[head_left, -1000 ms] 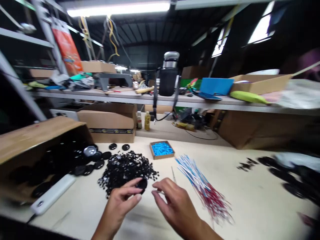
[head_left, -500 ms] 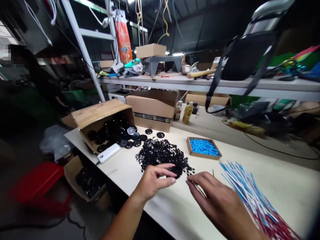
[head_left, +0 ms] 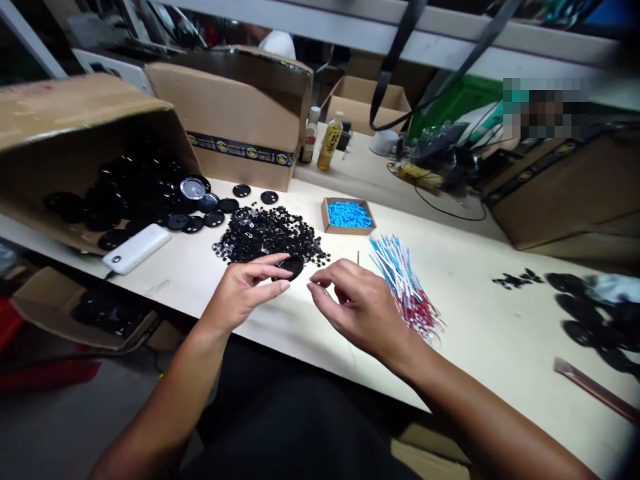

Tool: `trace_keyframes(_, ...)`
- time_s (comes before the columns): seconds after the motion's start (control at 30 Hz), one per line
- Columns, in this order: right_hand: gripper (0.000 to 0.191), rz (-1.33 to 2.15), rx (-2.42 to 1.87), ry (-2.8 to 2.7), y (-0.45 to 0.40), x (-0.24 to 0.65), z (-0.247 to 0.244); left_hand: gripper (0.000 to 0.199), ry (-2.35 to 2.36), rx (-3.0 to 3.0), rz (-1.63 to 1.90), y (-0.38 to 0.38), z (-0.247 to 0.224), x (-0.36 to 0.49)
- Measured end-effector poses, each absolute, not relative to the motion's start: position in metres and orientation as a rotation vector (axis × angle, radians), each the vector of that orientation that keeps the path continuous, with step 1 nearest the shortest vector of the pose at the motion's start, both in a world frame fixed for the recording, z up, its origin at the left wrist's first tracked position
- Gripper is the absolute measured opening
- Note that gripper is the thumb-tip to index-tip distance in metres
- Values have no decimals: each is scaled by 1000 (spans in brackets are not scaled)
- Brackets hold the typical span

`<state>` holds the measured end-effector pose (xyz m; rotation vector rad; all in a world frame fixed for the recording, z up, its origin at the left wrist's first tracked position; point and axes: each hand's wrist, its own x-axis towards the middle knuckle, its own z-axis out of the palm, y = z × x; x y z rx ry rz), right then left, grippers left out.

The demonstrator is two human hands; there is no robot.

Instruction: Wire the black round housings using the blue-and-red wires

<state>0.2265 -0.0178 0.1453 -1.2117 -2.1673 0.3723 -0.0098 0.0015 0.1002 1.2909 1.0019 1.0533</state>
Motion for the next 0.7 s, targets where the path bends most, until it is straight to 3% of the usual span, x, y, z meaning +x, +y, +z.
trace_keyframes(0.47, 4, 1026, -1282, -1774, -21, 216, 143, 27, 972, 1289, 1014, -2, 98, -9)
trace_keyframes(0.7, 11, 1412, -1194, -1506, -11, 218, 139, 29, 944, 1268, 977, -3, 100, -8)
